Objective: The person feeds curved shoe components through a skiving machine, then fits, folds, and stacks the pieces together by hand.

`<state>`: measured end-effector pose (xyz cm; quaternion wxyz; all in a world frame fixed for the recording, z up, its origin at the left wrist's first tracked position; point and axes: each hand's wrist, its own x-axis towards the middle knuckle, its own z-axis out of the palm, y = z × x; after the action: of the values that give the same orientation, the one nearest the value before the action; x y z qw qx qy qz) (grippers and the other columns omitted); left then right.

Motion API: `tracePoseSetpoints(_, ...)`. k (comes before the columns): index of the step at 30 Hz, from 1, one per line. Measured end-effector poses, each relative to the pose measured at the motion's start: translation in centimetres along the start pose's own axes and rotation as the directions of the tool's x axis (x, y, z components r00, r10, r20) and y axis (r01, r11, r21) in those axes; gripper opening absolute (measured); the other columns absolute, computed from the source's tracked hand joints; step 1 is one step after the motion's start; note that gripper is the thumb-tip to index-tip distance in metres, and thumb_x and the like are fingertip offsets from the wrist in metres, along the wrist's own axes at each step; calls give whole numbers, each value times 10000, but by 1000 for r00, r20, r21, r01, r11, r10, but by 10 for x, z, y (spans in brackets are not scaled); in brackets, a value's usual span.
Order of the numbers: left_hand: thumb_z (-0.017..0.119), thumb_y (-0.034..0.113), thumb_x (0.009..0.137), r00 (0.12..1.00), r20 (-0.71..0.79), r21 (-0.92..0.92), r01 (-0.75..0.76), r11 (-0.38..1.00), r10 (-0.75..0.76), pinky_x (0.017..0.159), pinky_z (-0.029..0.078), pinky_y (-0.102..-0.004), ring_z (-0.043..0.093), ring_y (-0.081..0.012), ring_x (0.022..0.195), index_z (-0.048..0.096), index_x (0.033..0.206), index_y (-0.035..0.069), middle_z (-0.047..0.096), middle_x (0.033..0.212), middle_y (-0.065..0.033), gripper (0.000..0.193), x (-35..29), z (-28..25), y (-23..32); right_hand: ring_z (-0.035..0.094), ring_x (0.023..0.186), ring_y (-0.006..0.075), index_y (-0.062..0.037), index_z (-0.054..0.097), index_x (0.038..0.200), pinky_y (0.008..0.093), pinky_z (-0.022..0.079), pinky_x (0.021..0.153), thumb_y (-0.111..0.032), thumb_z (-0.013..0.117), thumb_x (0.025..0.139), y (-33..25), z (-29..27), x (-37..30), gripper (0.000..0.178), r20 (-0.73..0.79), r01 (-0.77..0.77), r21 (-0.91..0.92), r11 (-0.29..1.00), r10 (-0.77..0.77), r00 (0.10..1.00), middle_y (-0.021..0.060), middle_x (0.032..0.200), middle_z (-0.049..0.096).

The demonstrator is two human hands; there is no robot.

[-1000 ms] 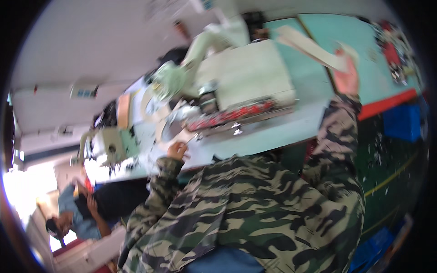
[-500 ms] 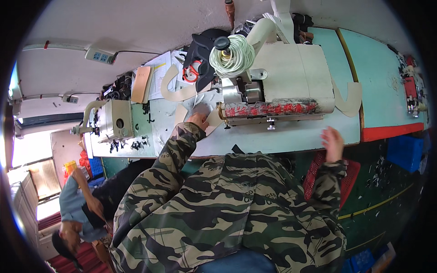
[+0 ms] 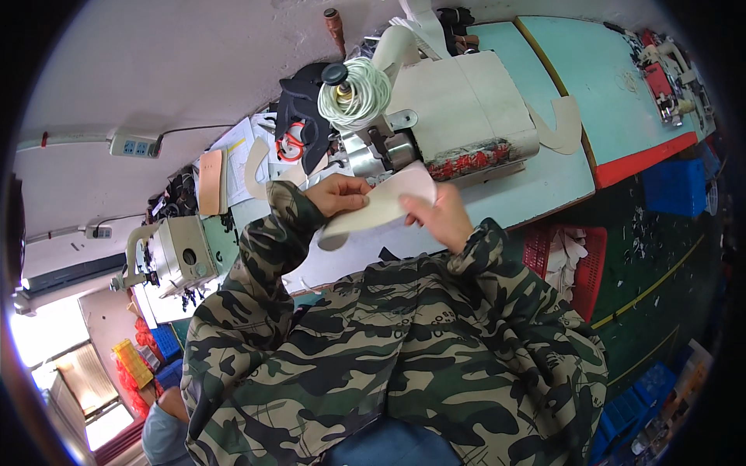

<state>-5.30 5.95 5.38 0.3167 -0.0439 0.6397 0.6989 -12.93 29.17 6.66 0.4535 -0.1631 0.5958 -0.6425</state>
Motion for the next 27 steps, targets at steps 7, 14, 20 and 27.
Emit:
tracePoseSetpoints(7, 534, 233, 890, 951, -35, 174, 308, 935, -306, 540, 375, -178, 459, 2, 589, 612, 870, 48, 530, 669, 79, 202, 24, -35, 20, 555, 602, 89, 31, 623, 869, 231, 431, 532, -157, 582, 835, 19, -26, 13, 195, -411, 119, -220, 968, -203, 889, 44, 694, 616)
tracePoseSetpoints(14, 547, 252, 852, 933, -137, 250, 357, 900, -332, 344, 350, -240, 455, -73, 403, 639, 879, 64, 538, 596, 15, 211, 34, -45, 30, 552, 521, 163, 23, 612, 843, 304, 437, 524, -161, 584, 803, 17, -10, 7, 191, -394, 132, -438, 889, -322, 861, 121, 605, 584)
tracePoseSetpoints(20, 568, 244, 812, 883, -222, 243, 460, 854, -413, 335, 356, -274, 472, -111, 398, 653, 911, 53, 552, 594, -26, 231, 35, -46, 43, 612, 576, 274, 20, 614, 868, 334, 459, 554, -160, 584, 797, 17, -3, 7, 195, -381, 133, -462, 877, -332, 863, 168, 655, 608)
tracePoseSetpoints(27, 587, 226, 790, 892, -271, 297, 436, 849, -363, 346, 373, -291, 491, -128, 419, 643, 918, 51, 558, 603, -38, 224, 36, -44, 44, 613, 583, 288, 17, 612, 876, 337, 465, 564, -155, 581, 797, 12, 1, 4, 192, -386, 116, -417, 901, -291, 875, 160, 662, 616)
